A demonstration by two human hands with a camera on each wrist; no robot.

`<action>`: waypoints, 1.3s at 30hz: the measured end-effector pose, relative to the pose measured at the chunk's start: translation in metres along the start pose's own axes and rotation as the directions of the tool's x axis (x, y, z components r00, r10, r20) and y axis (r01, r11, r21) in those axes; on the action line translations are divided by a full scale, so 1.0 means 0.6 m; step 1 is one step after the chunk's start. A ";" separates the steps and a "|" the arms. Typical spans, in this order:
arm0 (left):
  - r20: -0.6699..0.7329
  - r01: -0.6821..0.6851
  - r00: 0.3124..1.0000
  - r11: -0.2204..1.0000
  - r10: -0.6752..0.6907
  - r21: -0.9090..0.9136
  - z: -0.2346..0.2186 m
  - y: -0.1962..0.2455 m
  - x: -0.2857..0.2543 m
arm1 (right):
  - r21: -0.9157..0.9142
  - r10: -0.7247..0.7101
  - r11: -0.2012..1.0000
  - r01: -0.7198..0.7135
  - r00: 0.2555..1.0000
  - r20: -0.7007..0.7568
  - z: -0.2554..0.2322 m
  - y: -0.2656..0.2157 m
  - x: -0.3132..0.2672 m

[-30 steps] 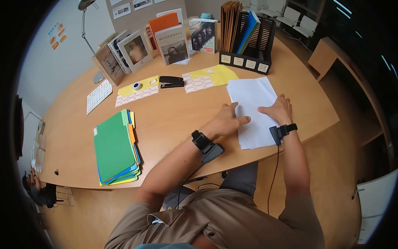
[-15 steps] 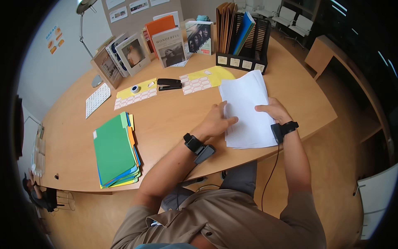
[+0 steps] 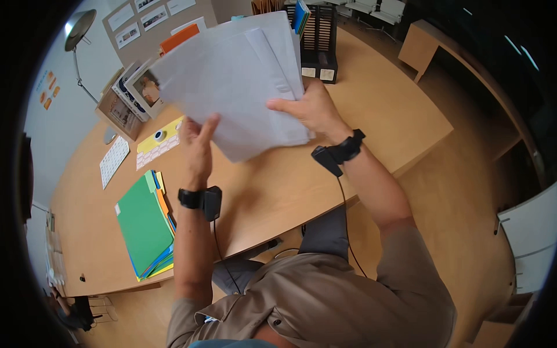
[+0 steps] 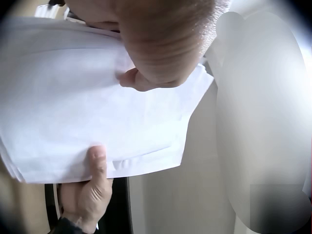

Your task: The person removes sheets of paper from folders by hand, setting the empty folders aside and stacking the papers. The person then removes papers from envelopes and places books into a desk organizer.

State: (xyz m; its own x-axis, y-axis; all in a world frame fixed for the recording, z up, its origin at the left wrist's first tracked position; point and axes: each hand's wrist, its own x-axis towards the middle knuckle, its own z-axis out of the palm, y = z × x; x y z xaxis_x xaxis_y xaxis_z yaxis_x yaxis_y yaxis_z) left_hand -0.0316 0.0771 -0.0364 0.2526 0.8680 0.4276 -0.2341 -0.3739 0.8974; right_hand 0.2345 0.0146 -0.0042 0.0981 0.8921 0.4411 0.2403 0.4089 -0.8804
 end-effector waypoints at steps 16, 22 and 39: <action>0.040 -0.200 0.980 0.971 0.197 0.128 -0.013 0.010 -0.023 | 0.118 -0.125 0.985 0.124 0.992 0.001 0.071 0.021 0.013; 0.040 -0.064 0.997 0.998 0.064 -0.002 -0.045 -0.013 -0.015 | 0.102 0.015 0.995 -0.017 1.000 0.018 0.058 0.061 0.016; 0.034 -0.347 0.871 0.565 0.490 0.749 -0.020 0.120 0.013 | 0.088 -0.103 0.990 0.107 0.993 -0.053 0.097 0.067 -0.001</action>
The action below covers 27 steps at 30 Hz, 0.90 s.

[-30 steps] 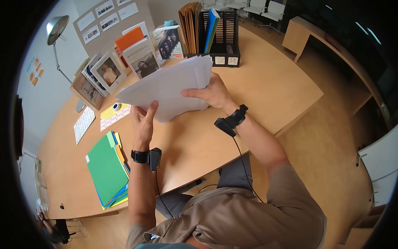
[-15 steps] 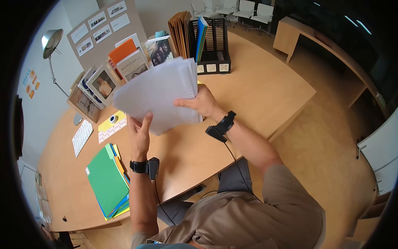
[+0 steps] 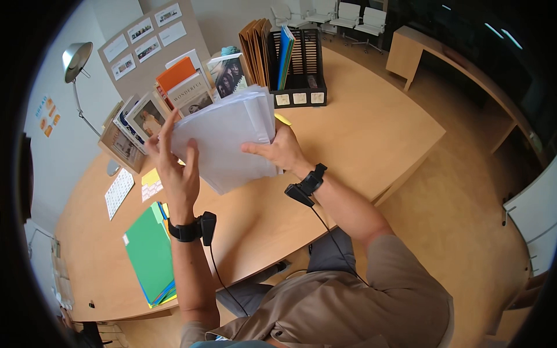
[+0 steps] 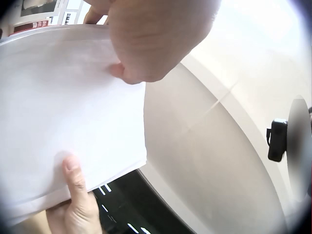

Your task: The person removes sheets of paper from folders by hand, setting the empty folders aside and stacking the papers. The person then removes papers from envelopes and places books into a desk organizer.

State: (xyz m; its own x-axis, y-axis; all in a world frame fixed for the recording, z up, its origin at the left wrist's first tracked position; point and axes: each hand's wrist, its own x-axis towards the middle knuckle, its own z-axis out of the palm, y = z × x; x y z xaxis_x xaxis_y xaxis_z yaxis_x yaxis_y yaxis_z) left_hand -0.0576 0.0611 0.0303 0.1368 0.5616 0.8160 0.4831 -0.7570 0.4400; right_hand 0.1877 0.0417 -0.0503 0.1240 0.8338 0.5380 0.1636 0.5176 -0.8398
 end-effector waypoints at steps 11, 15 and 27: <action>0.063 0.141 0.989 0.985 -0.135 -0.104 -0.007 0.012 0.005 | 0.056 0.105 0.993 -0.106 0.994 0.035 0.005 0.030 0.000; -0.045 0.099 0.994 0.995 -0.098 0.030 -0.004 0.028 0.014 | -0.055 0.155 0.987 -0.154 0.988 0.013 0.005 0.045 -0.006; 0.068 -0.030 0.997 0.996 0.024 0.079 -0.009 0.022 0.046 | -0.137 0.105 0.986 -0.097 0.993 0.056 0.002 0.064 -0.021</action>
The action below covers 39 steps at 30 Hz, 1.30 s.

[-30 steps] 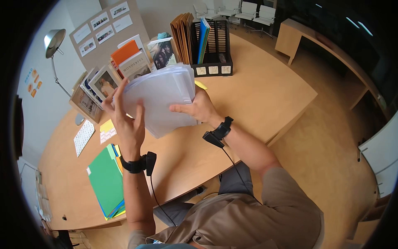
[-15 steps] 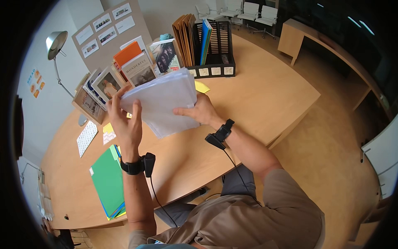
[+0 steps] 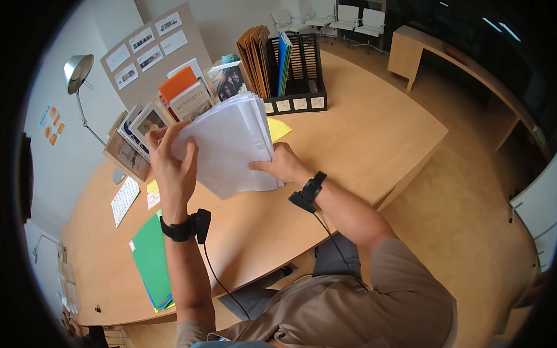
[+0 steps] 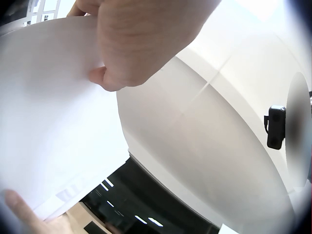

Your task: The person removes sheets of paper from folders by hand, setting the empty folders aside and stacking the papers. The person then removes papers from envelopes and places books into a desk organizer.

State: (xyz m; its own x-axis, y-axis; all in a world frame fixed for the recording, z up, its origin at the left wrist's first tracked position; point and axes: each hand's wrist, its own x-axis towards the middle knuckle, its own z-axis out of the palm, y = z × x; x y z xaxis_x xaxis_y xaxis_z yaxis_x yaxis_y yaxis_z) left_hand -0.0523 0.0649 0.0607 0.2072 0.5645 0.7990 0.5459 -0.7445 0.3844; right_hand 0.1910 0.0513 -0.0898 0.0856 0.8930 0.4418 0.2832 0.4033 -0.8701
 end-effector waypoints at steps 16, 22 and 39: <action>0.266 -0.430 0.897 0.834 0.352 0.345 0.047 0.098 0.018 | 0.091 0.168 0.979 -0.181 0.977 0.132 0.018 0.008 -0.006; 0.379 -0.505 0.837 0.823 0.395 0.258 0.036 0.094 0.027 | 0.093 0.171 0.979 -0.182 0.979 0.115 0.023 0.018 -0.005; 0.110 0.297 0.950 0.738 -0.292 -0.605 0.090 -0.139 -0.133 | 0.191 0.088 0.976 -0.101 0.993 0.078 0.030 0.013 0.002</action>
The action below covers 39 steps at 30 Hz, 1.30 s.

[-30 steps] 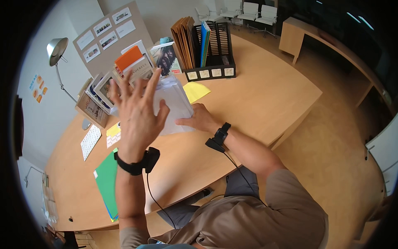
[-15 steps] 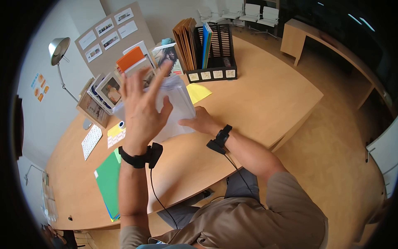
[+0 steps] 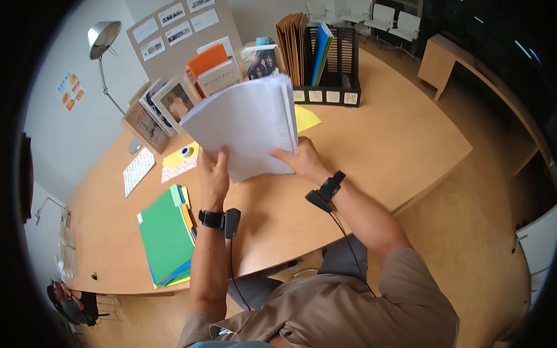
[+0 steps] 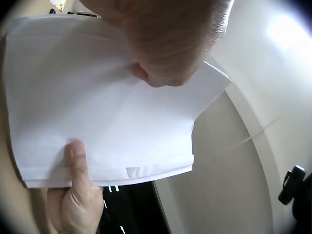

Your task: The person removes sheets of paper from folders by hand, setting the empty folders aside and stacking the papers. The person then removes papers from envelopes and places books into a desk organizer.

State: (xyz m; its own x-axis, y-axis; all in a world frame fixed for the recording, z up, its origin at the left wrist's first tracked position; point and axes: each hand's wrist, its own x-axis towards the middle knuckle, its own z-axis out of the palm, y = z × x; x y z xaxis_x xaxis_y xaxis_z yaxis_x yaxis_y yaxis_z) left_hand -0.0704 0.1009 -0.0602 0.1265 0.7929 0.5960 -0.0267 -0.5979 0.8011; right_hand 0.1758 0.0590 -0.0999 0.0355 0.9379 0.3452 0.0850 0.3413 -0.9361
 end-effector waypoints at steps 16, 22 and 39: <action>0.039 0.493 0.870 0.864 -0.491 -0.108 0.006 -0.056 -0.033 | -0.092 0.149 0.984 -0.150 0.989 -0.012 -0.015 0.051 -0.003; -0.019 0.446 0.894 0.893 -0.448 -0.066 0.016 -0.094 -0.031 | -0.160 0.148 0.976 -0.147 0.989 -0.007 -0.007 0.062 -0.007; 0.056 0.125 0.951 0.542 -0.305 0.831 -0.319 0.214 -0.130 | -0.221 0.516 0.800 -0.558 0.827 -0.222 -0.443 -0.055 -0.194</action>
State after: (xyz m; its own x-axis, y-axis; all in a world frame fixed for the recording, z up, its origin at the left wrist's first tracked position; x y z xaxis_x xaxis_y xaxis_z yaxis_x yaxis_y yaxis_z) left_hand -0.2736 -0.0153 0.0064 0.1842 0.9297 0.3190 0.8255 -0.3225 0.4632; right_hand 0.4337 -0.0779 -0.0913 0.2941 0.9382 -0.1824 0.2685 -0.2642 -0.9263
